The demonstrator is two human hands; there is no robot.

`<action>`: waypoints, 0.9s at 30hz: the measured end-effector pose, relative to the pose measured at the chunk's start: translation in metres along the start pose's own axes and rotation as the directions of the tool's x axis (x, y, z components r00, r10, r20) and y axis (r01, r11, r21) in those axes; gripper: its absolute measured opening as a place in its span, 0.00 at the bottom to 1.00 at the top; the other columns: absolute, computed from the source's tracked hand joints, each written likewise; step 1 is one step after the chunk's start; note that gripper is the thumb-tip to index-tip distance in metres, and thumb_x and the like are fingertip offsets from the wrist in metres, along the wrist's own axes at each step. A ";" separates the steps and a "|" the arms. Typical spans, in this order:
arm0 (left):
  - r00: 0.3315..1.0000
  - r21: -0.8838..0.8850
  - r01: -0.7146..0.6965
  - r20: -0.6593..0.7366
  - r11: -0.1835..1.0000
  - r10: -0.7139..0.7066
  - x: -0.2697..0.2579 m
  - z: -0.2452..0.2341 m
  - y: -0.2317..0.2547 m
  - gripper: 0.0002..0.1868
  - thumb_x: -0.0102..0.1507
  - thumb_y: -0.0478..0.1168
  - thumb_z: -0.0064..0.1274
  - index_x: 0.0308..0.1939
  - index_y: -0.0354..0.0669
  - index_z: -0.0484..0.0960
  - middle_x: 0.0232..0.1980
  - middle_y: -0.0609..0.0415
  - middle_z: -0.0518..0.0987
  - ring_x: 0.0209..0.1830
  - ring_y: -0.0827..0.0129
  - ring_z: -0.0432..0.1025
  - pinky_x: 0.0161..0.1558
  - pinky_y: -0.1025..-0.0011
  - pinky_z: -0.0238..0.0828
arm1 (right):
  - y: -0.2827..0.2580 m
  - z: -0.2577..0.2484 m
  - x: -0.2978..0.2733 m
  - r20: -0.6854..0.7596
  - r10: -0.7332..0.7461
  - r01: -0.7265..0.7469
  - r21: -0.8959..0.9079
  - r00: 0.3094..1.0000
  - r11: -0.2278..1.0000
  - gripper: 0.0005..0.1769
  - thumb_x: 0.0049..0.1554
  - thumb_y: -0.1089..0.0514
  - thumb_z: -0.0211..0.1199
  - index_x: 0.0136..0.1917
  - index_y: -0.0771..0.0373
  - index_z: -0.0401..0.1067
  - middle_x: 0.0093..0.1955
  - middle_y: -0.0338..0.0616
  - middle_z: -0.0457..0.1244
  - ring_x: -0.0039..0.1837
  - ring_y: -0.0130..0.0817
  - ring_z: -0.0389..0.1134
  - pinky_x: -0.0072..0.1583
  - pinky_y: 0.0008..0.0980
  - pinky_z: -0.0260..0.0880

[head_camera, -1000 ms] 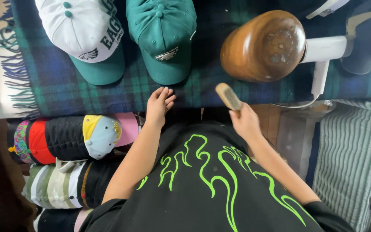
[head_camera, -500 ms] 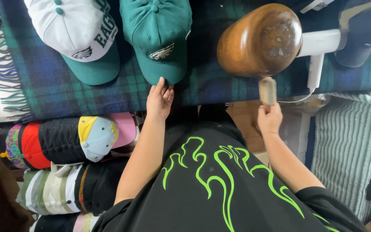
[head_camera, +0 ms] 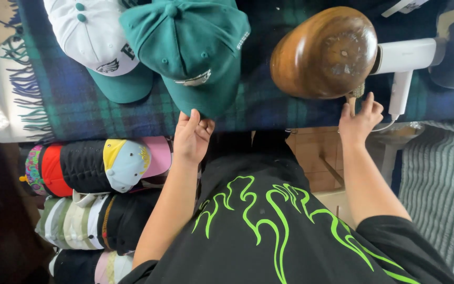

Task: Cleaning and restoring the shape of baseball caps using a hair dryer and a brush.

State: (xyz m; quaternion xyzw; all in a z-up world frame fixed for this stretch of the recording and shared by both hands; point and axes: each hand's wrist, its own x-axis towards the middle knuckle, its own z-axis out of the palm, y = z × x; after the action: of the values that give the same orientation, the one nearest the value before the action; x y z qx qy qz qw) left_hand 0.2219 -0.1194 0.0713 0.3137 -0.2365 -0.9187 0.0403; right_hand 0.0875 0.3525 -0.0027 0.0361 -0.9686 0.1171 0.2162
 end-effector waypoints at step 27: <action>0.892 0.246 -0.397 -0.124 0.884 0.435 -0.046 0.192 -0.105 0.10 0.73 0.42 0.46 0.42 0.42 0.79 0.28 0.55 0.75 0.29 0.71 0.73 0.36 0.70 0.77 | -0.019 -0.129 0.203 0.377 -0.380 0.034 0.670 0.845 0.741 0.49 0.19 0.71 0.76 0.58 0.53 0.75 0.72 0.42 0.65 0.75 0.40 0.64 0.77 0.35 0.57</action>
State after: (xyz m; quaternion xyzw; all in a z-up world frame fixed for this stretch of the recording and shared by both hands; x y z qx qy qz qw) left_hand 0.1519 0.0626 0.1813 0.3375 -0.3916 -0.8263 0.2235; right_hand -0.0407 0.3619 0.2017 0.2473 -0.8805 0.4012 -0.0506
